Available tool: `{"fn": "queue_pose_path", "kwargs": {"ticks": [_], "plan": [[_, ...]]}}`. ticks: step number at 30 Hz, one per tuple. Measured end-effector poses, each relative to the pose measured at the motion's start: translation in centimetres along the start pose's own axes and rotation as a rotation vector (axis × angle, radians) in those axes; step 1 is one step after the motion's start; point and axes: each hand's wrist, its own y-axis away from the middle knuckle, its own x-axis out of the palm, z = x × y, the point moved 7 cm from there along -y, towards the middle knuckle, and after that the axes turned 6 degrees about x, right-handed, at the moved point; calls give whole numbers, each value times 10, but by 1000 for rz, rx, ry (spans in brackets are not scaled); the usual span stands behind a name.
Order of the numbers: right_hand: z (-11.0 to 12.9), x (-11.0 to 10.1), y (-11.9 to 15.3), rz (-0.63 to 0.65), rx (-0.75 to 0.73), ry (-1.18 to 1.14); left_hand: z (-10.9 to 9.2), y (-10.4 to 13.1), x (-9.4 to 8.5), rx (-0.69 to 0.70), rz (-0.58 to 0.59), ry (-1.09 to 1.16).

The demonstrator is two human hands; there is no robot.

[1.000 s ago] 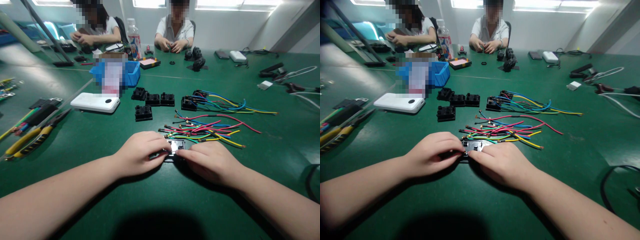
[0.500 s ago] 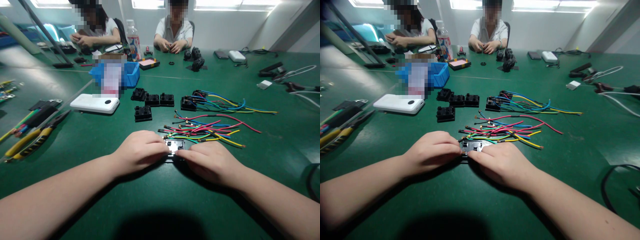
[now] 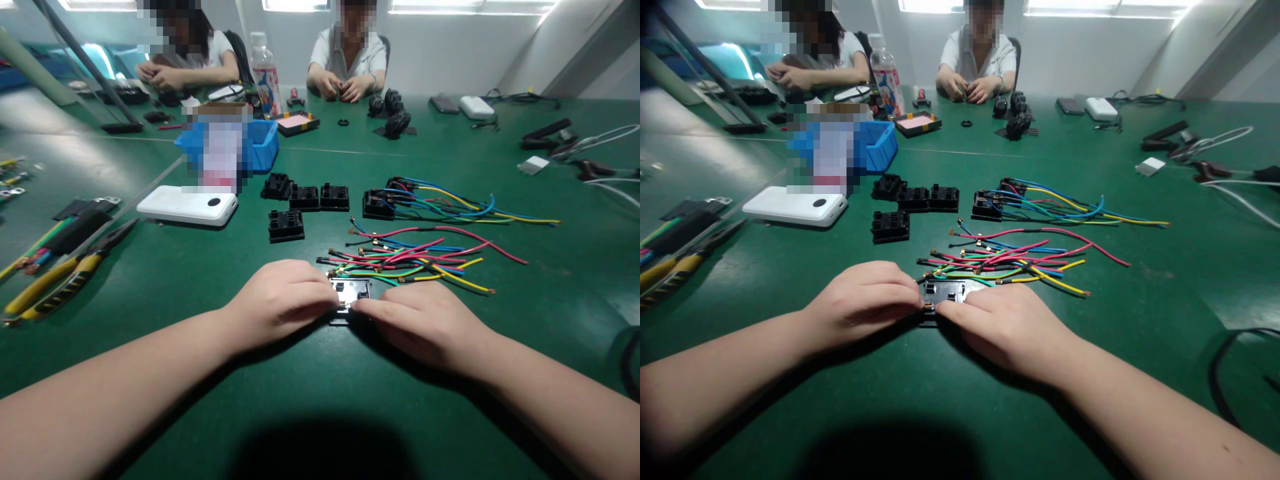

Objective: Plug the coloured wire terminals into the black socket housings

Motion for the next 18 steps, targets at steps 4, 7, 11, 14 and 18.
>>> {"fn": "queue_pose_path", "kwargs": {"ticks": [4, 7, 11, 14, 18], "plan": [[0, -1, 0, -2, -1, 1, 0, 0, 0, -5, -8, 8], [0, 0, 0, 10, 6, 4, 0, -1, 0, -10, -9, 18], [0, 0, 0, 16, 15, -9, 0, -1, 0, -3, -2, 25], [-1, 0, 0, 15, 18, -13, 1, -1, 0, -2, 7, 21], [0, -1, -1, 16, 22, -16, 1, -2, -1, -13, 19, -1]]}}
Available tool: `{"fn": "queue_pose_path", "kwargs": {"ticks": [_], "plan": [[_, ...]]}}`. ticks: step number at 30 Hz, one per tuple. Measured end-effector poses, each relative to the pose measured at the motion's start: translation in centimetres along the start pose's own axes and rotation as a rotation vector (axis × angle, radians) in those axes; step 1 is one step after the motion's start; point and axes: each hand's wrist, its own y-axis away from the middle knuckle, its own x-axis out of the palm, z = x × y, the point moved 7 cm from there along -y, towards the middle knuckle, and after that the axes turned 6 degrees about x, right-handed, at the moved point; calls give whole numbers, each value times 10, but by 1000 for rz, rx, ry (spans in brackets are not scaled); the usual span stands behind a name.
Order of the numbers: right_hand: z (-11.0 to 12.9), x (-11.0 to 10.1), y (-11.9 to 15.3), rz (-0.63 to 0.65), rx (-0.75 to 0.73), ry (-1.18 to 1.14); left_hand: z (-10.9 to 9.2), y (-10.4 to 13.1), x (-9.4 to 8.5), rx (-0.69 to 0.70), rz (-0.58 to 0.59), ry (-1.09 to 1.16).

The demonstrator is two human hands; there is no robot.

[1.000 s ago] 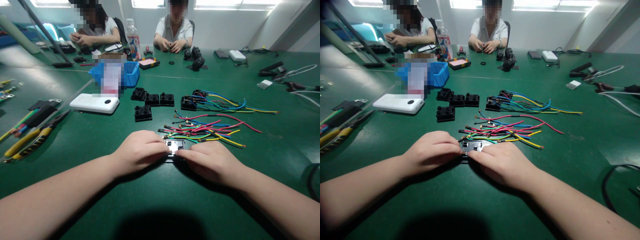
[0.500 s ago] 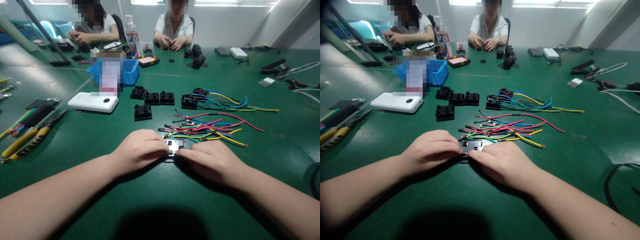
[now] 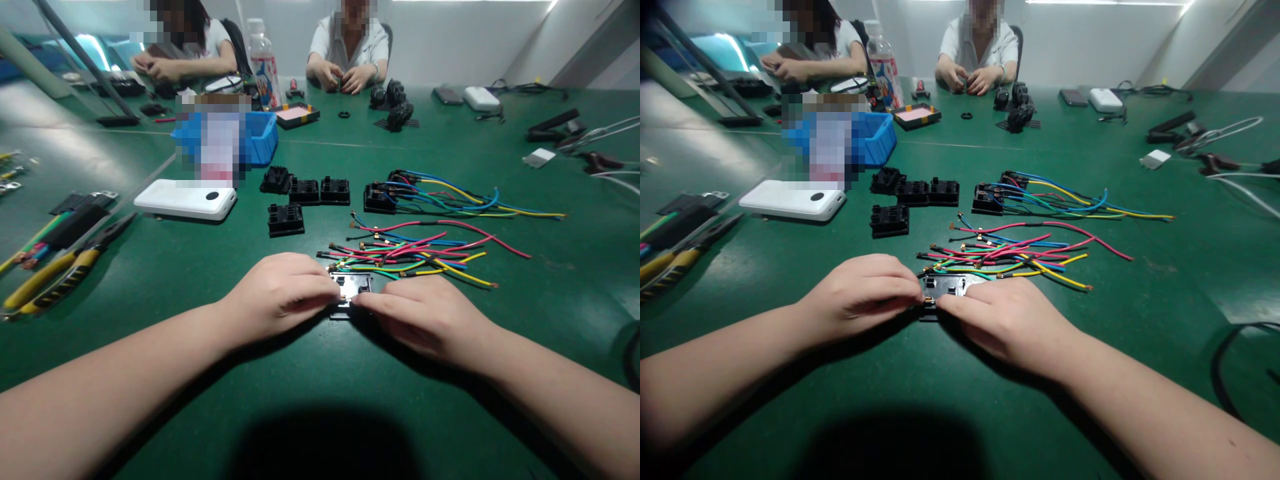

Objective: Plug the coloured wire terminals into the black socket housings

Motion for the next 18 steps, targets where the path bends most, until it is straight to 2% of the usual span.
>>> {"fn": "queue_pose_path", "kwargs": {"ticks": [6, 12, 18], "plan": [[2, -3, -1, -10, -11, -16, -1, -1, 1, 10, 6, -43], [0, 2, 1, -8, -38, 50, 2, 1, 7, 7, 13, 23], [0, 3, 3, -13, -55, 129, 1, 1, 2, 6, -44, 33]]}}
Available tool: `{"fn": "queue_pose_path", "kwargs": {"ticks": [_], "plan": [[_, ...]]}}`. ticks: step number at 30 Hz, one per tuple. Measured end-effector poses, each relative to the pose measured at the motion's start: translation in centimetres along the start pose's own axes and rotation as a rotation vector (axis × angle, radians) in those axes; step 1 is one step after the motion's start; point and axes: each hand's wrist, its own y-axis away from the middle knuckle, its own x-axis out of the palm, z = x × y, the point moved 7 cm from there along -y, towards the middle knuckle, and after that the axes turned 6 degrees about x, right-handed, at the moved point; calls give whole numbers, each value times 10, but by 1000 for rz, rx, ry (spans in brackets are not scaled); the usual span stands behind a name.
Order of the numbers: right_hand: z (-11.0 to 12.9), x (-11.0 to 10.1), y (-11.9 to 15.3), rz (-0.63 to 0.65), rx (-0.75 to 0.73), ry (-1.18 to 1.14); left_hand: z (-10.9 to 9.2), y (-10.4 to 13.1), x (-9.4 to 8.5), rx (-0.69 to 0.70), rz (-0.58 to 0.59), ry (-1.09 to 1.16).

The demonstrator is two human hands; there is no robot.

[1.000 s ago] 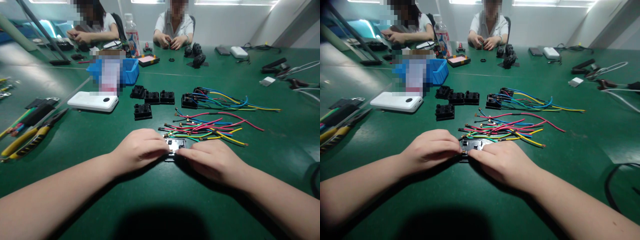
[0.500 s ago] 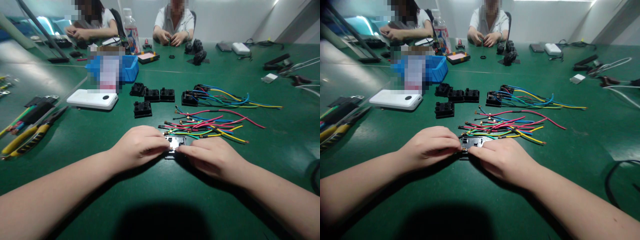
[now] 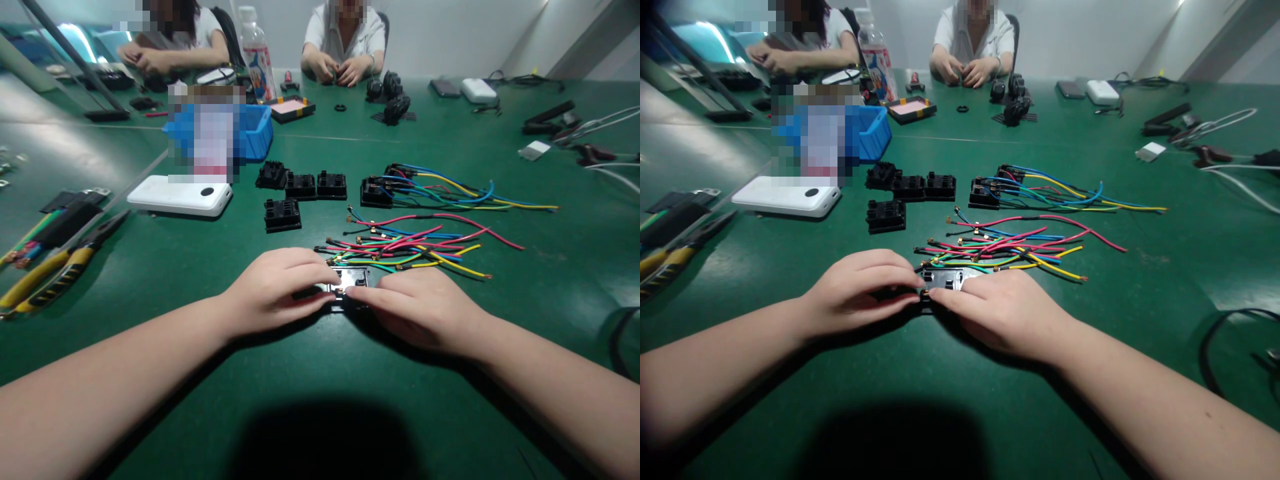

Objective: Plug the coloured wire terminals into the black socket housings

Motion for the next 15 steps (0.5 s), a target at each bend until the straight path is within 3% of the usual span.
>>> {"fn": "queue_pose_path", "kwargs": {"ticks": [9, 15], "plan": [[-4, 5, -1, 113, 45, -63, 0, -2, 1, -4, 61, 25], [-7, 3, -2, 98, 97, -96, 9, 3, 11, -207, 184, 146]]}}
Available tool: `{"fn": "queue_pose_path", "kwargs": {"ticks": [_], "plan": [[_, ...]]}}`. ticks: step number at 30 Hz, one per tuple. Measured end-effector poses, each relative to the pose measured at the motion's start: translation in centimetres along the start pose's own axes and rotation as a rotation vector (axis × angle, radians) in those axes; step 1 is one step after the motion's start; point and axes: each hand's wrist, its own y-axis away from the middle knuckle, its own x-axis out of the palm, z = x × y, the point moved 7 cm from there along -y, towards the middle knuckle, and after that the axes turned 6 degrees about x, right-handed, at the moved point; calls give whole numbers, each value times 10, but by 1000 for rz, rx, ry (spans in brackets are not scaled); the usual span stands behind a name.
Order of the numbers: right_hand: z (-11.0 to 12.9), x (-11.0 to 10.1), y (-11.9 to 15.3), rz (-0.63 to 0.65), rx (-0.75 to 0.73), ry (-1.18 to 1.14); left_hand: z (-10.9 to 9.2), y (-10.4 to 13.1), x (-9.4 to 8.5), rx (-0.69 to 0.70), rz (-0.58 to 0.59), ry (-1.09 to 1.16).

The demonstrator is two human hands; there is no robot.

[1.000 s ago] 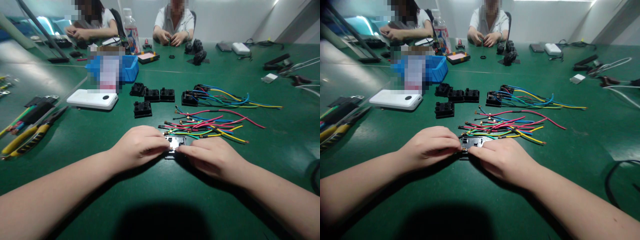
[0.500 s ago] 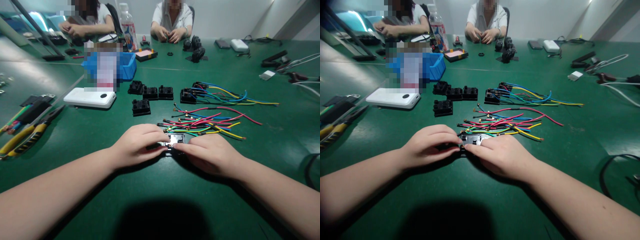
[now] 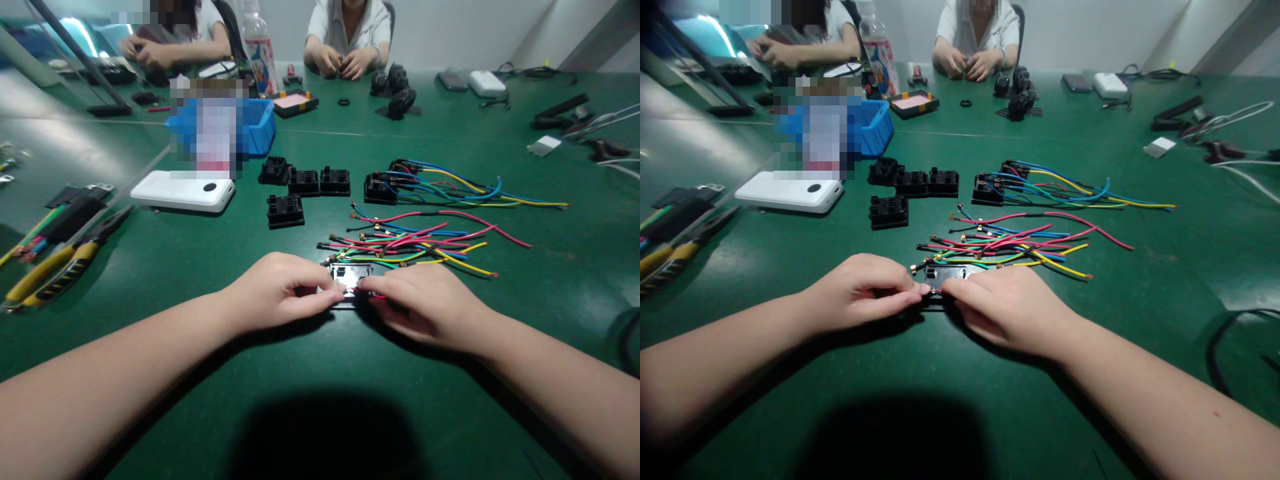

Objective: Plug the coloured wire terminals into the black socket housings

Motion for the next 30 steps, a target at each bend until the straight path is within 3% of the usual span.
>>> {"fn": "queue_pose_path", "kwargs": {"ticks": [3, 9, 14, 21, 30], "plan": [[-1, -5, -2, -36, 55, -47, 1, 2, 5, -91, 51, -29], [-11, -6, -2, -47, 168, -113, -13, 1, 10, 88, 60, -237], [-12, -6, -2, -54, 204, -124, 0, 3, 9, -34, 31, -103], [-6, -6, -6, -24, 160, -72, 7, 3, 9, -161, 10, -40], [-2, -6, -2, -59, 47, -49, 2, 2, 6, -96, -26, -19]]}}
